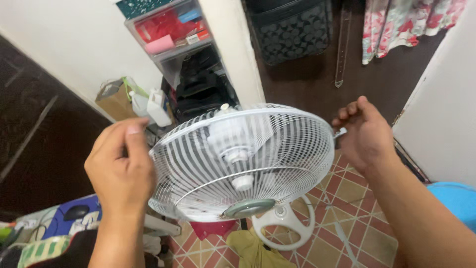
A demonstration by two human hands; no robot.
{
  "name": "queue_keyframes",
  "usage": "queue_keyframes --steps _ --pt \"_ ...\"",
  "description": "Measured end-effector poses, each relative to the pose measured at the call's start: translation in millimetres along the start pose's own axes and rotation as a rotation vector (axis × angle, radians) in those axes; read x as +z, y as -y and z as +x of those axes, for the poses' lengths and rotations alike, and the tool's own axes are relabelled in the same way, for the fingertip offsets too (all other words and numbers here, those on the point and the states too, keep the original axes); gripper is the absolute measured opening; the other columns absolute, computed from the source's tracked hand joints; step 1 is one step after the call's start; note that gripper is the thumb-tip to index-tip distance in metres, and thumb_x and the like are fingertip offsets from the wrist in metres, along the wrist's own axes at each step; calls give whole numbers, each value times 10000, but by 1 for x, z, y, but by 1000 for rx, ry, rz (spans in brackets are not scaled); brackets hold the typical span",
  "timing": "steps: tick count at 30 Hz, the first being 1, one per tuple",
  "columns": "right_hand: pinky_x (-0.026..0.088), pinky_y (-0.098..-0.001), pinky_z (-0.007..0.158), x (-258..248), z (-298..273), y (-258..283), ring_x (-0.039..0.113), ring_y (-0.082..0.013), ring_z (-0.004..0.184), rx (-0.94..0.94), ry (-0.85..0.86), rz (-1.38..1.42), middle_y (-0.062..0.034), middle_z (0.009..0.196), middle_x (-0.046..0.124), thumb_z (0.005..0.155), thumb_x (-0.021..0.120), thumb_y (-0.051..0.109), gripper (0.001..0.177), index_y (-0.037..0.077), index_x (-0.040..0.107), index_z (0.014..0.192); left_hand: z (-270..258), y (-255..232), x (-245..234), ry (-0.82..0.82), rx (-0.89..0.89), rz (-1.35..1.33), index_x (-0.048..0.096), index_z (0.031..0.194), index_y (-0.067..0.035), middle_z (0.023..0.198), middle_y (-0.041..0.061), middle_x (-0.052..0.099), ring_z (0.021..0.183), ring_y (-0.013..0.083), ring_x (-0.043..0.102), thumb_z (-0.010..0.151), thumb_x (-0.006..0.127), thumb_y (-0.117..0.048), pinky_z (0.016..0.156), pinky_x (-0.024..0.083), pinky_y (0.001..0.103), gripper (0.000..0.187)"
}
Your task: The person disassembles a white pedestal fan by removing the front grille, unscrewing the central hub nut, and detaching the fan blades. They then remove the rear grille and place the components on the floor.
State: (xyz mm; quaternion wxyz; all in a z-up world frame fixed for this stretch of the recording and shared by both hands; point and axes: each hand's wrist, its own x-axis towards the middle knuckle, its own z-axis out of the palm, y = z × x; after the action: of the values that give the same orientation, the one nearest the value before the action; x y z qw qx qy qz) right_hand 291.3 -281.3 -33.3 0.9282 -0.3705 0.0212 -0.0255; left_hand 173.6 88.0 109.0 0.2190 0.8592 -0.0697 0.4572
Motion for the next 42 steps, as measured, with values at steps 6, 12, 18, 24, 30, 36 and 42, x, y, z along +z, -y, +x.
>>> queue_keyframes --steps 6,12,18,24,30,36,42 --pt "467 -274 943 39 -25 28 563 -107 1021 -626 53 -988 -31 1083 655 1159 446 288 317 34 634 1142 -81 111 25 -85 -677 -504 681 1165 11 1091 112 718 1003 166 678 1101 363 -267 913 529 316 427" --pt "470 -366 939 113 -59 33 620 -269 1056 -944 229 -1363 -143 1092 659 1091 509 165 226 -6 655 1117 -147 130 66 -116 -878 -581 689 1155 32 1135 160 747 1030 266 688 1084 337 -359 943 497 388 531" --pt "486 -428 979 172 -83 23 627 -350 1091 -1146 466 -1468 -203 1139 658 1141 533 126 188 -5 663 1179 -146 127 64 -98 -733 -488 677 1050 -10 947 154 714 888 272 652 1080 389 -329 849 499 378 431" --pt "447 -471 893 236 -93 -6 644 -337 1036 -1301 769 -1680 -125 1033 695 984 653 200 187 39 709 1063 -143 122 58 -92 -681 -355 625 987 -20 913 140 657 845 269 631 1057 458 -348 796 494 380 375" --pt "444 -450 849 273 -101 -37 633 -301 944 -1328 822 -1940 -67 975 699 942 718 421 318 131 760 1067 -149 132 57 79 -553 -527 576 961 -39 873 88 629 822 214 616 1060 492 -508 764 488 366 487" --pt "479 -425 814 275 -97 -44 613 -291 906 -1396 752 -2000 -60 928 671 925 749 483 378 106 758 955 -150 131 66 126 -850 -1081 465 893 -114 799 -39 485 712 34 404 967 726 -445 578 350 217 429" --pt "491 -428 819 273 -94 -47 597 -308 895 -1326 812 -1919 -86 882 626 916 775 427 343 95 705 870 -146 126 69 72 -946 -1344 508 898 -117 821 -39 576 708 31 478 909 784 -356 602 408 194 365"
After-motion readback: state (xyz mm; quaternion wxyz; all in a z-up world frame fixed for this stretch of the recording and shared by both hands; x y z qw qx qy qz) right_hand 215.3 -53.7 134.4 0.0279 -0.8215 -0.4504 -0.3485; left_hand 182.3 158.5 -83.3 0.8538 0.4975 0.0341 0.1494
